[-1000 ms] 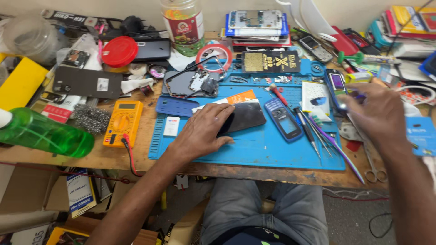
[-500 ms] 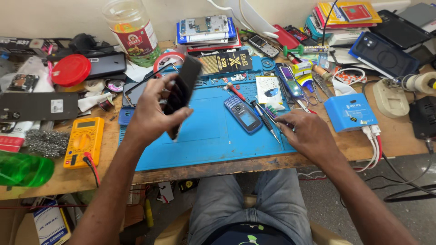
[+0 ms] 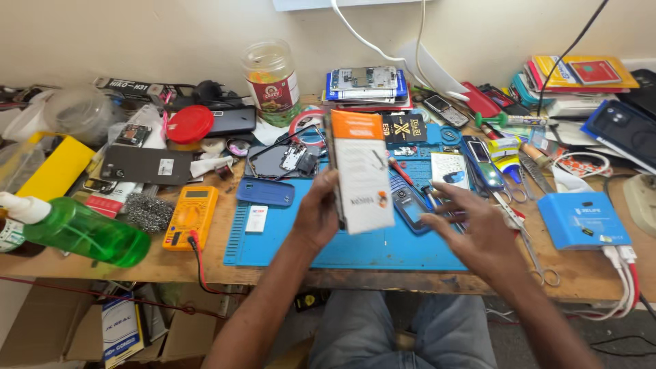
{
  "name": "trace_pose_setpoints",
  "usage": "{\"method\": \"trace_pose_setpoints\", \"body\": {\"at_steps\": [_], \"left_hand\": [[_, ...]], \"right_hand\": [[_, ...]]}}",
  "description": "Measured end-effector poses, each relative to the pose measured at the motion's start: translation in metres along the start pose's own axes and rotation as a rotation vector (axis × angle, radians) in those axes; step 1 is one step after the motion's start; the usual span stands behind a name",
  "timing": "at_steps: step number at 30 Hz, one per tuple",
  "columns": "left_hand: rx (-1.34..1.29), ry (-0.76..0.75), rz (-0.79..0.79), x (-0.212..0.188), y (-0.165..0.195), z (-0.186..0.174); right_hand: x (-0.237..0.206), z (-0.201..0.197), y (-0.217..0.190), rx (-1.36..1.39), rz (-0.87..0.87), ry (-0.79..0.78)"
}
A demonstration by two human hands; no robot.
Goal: The person disassembles a smartphone, removes the back cover and battery, and uses tweezers to adjust internal components. They then handle a feature phone, inspecting its screen and internal circuit board with a flashlight before setting it aside.
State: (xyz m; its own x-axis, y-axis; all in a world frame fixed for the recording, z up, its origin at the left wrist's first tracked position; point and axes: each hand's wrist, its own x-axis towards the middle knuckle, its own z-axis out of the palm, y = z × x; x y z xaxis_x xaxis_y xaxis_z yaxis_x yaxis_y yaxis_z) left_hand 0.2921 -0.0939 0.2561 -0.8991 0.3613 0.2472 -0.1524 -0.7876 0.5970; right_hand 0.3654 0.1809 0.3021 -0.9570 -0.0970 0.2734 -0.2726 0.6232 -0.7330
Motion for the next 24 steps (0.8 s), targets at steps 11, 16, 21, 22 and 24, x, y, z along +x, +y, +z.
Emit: {"method": "trace_pose_setpoints", "body": {"at_steps": [11, 16, 21, 22, 24], "left_hand": [[0.325, 0.253, 0.325, -0.054, 0.077, 0.000], [0.251, 0.315, 0.411, -0.076, 0.088, -0.018], [-0.194, 0.531, 0.282, -0.103, 0.056, -0.017], [-0.248, 0.523, 0.274, -0.110, 0.052, -0.015], [-0.162, 0.654, 0.333, -0.116, 0.047, -0.010]], "right_hand": [[0.028, 0.008, -0.026, 0.618, 0.066, -0.099], [0.031, 0.055, -0.043, -0.023, 0.013, -0.312], [0.013, 0.031, -0.028, -0.247, -0.247, 0.058], [0.006, 0.015, -0.020, -0.231, -0.173, 0.075], [-0.001, -0.007, -0.005, -0.221, -0.079, 0.082]]}}
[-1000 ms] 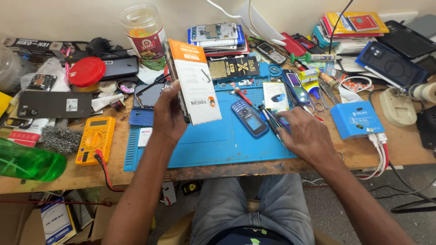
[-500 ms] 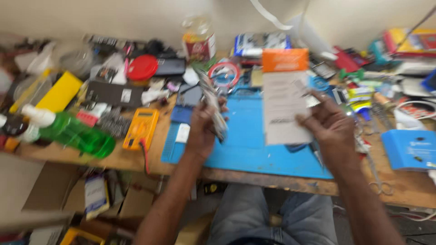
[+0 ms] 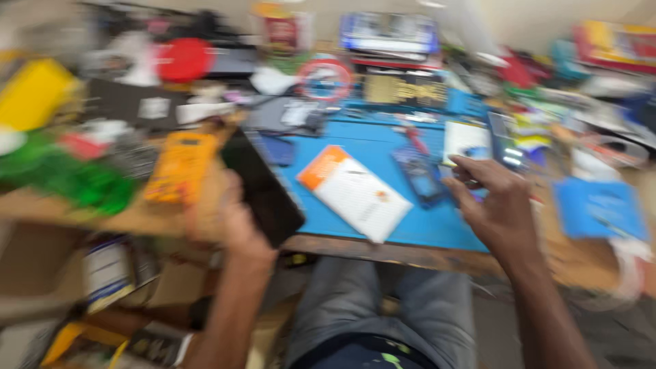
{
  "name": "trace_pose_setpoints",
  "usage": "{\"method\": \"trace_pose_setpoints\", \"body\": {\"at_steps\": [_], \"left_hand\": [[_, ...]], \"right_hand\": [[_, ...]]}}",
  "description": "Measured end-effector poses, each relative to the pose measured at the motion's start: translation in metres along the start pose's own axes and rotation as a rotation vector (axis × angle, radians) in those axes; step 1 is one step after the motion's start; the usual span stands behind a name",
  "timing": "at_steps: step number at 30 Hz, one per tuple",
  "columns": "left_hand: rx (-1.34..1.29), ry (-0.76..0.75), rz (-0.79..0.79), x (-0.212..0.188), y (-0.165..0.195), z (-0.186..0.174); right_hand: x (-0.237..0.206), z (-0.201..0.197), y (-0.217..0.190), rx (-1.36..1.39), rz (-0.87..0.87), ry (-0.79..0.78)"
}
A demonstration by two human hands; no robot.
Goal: The person disassembles a smartphone, removes the back cover and battery, and uses tweezers to adjust internal components. They then handle a feature phone, inspecting its screen and internal circuit board with a flashlight before setting it aside.
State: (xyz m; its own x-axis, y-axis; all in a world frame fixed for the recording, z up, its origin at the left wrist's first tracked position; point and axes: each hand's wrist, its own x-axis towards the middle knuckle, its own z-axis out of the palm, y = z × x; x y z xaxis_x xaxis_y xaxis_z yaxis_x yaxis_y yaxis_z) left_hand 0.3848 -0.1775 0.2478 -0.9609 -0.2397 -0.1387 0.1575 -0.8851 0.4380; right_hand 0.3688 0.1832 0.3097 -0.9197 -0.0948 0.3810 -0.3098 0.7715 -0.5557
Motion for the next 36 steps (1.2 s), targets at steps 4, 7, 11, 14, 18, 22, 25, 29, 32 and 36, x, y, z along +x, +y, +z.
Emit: {"method": "trace_pose_setpoints", "body": {"at_steps": [4, 7, 11, 14, 18, 22, 25, 29, 32, 36], "left_hand": [[0.029, -0.274, -0.009, -0.004, -0.003, 0.020], [-0.079, -0.334, -0.006, 0.009, -0.013, 0.049], [-0.065, -0.507, -0.044, 0.055, -0.034, 0.095], [-0.085, -0.595, -0.068, 0.088, -0.051, 0.130], [-0.133, -0.732, -0.132, 0.098, -0.077, 0.157], [-0.088, -0.760, -0.147, 0.085, -0.095, 0.153], [0.026, -0.749, -0.111, 0.083, -0.097, 0.142], [0.036, -0.767, -0.131, 0.086, -0.097, 0.136], [0.036, -0.773, -0.109, 0.084, -0.099, 0.139], [0.040, -0.746, -0.111, 0.079, -0.101, 0.142]], "right_hand": [[-0.027, -0.034, 0.027, -0.110, 0.130, 0.040], [-0.053, -0.044, 0.031, -0.162, 0.060, 0.091], [-0.079, -0.036, 0.028, -0.237, 0.099, 0.080], [-0.082, -0.028, 0.033, -0.237, 0.096, 0.078], [-0.075, -0.032, 0.041, -0.181, 0.064, 0.138], [-0.068, -0.043, 0.038, -0.274, 0.234, 0.035], [-0.061, -0.046, 0.027, -0.335, 0.113, 0.139], [-0.056, -0.026, 0.007, -0.337, 0.017, 0.039], [-0.052, -0.012, -0.002, -0.361, -0.095, 0.062], [-0.024, -0.020, 0.007, -0.367, 0.012, 0.042]]}}
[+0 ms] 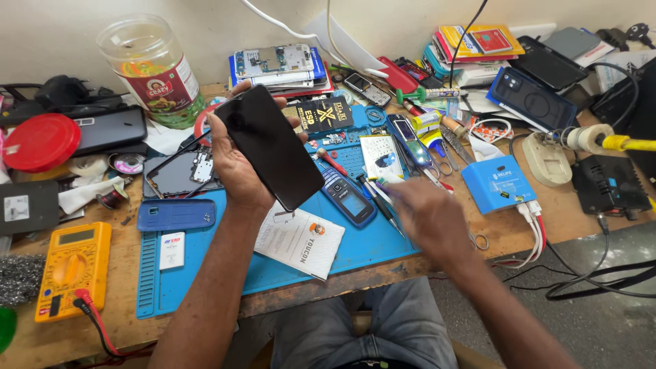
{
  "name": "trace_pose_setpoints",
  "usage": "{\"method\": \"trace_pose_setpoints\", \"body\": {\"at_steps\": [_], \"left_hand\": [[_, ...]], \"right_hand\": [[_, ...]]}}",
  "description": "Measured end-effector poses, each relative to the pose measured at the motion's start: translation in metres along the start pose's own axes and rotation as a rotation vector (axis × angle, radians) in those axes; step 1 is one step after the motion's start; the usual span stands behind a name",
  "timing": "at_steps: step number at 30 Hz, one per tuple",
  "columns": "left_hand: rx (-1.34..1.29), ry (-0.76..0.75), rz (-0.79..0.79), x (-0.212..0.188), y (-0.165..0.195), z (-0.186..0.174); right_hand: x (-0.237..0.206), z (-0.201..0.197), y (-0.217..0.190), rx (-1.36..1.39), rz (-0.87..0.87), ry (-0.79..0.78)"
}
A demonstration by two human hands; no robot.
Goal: The person disassembles a smartphone, removes the back cover and battery, and uses tweezers to adjust internal components. They then handle a feature phone, inspecting its screen and internal circuit board with a flashlight before setting it aside.
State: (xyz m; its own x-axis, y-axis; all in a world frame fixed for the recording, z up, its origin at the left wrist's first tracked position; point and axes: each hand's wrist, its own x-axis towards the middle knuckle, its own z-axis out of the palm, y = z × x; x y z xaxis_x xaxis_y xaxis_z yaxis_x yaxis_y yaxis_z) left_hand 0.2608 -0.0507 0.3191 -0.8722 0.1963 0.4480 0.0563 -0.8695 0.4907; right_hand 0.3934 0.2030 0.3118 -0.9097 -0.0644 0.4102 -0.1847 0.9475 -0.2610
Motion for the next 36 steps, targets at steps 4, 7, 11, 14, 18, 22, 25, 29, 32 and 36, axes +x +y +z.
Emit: {"method": "trace_pose_setpoints", "body": {"at_steps": [4, 7, 11, 14, 18, 22, 25, 29, 32, 36], "left_hand": [[-0.079, -0.087, -0.058, 0.004, -0.004, -0.001], [-0.097, -0.089, -0.105, 0.005, -0.011, -0.009], [-0.152, -0.094, -0.150, 0.002, -0.023, -0.021], [-0.130, 0.006, -0.171, 0.006, -0.028, -0.022], [-0.182, -0.182, -0.177, 0.008, -0.029, -0.015], [-0.097, -0.166, -0.186, 0.008, -0.027, -0.011], [-0.129, -0.158, -0.223, 0.008, -0.028, -0.011], [-0.175, -0.200, -0.233, 0.010, -0.028, -0.015], [-0.215, -0.233, -0.222, 0.010, -0.029, -0.018], [-0.199, -0.233, -0.199, 0.008, -0.028, -0.020]], "right_hand": [[0.050, -0.001, 0.029, 0.035, -0.124, -0.025], [0.066, 0.007, 0.045, -0.034, -0.324, -0.090], [0.070, 0.016, 0.054, -0.102, -0.332, -0.254], [0.080, 0.020, 0.055, -0.214, -0.361, -0.336], [0.093, 0.022, 0.056, -0.200, -0.383, -0.327], [0.092, 0.022, 0.057, -0.163, -0.348, -0.361], [0.092, 0.023, 0.055, -0.221, -0.325, -0.380], [0.093, 0.018, 0.054, -0.157, -0.305, -0.398], [0.087, 0.014, 0.055, -0.084, -0.402, -0.336], [0.086, 0.015, 0.053, -0.164, -0.385, -0.385]]}}
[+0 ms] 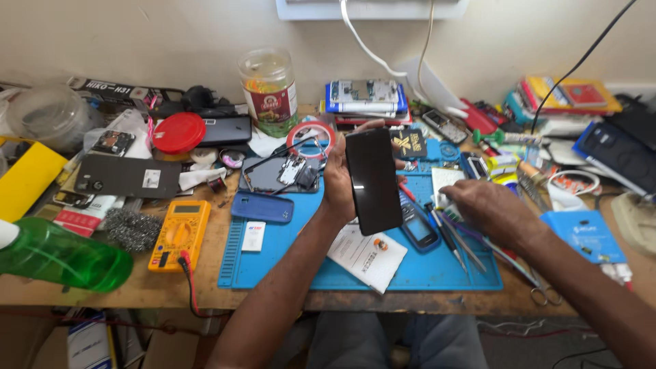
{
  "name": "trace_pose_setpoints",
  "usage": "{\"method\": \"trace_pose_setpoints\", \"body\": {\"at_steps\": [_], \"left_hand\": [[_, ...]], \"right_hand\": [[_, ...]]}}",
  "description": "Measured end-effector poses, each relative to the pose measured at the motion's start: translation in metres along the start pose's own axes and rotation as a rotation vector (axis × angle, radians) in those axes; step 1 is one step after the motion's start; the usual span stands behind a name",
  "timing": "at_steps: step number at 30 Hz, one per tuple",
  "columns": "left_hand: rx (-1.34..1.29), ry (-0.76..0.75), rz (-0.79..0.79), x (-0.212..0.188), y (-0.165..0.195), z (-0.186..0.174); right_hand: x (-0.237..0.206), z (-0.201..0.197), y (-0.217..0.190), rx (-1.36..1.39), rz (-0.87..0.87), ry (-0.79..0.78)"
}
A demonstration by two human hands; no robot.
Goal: The person disassembles a smartphone, removes the back cover and battery, and uses tweezers to adjust internal components. They then handle a feature phone, inspecting its screen and internal circuit board with a flashlight before setting it aside.
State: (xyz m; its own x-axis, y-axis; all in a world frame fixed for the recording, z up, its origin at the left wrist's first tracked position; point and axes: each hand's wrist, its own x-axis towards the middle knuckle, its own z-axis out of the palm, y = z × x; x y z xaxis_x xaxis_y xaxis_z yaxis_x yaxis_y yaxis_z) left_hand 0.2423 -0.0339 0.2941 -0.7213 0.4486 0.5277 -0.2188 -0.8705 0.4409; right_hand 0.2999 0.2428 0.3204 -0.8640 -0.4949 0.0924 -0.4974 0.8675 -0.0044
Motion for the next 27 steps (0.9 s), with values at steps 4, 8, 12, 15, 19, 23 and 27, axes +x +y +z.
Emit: {"method": "trace_pose_setpoints", "body": {"at_steps": [4, 8, 12, 15, 19, 23, 27], "left_hand": [[0.063, 0.032, 0.013, 0.002, 0.004, 0.001], [0.028, 0.015, 0.018, 0.005, 0.013, 0.002], [0.073, 0.110, 0.005, 0.000, 0.026, 0.006], [0.033, 0.025, 0.019, -0.008, 0.032, 0.012], [0.132, 0.080, -0.010, -0.021, 0.030, 0.015], [0.127, 0.079, -0.110, -0.025, 0.015, 0.010], [0.192, 0.013, -0.152, -0.027, 0.006, 0.004]], "right_hand": [[0.005, -0.003, -0.002, -0.021, 0.024, -0.030], [0.002, -0.006, -0.006, -0.019, 0.050, 0.020], [-0.008, -0.015, -0.005, 0.103, 0.048, 0.248], [-0.027, -0.024, 0.000, 0.257, 0.063, 0.454], [-0.044, -0.011, -0.017, 0.633, 0.137, 0.678], [-0.034, 0.002, -0.042, 0.940, 0.108, 0.819], [0.002, -0.004, -0.065, 1.324, 0.262, 0.757]]}}
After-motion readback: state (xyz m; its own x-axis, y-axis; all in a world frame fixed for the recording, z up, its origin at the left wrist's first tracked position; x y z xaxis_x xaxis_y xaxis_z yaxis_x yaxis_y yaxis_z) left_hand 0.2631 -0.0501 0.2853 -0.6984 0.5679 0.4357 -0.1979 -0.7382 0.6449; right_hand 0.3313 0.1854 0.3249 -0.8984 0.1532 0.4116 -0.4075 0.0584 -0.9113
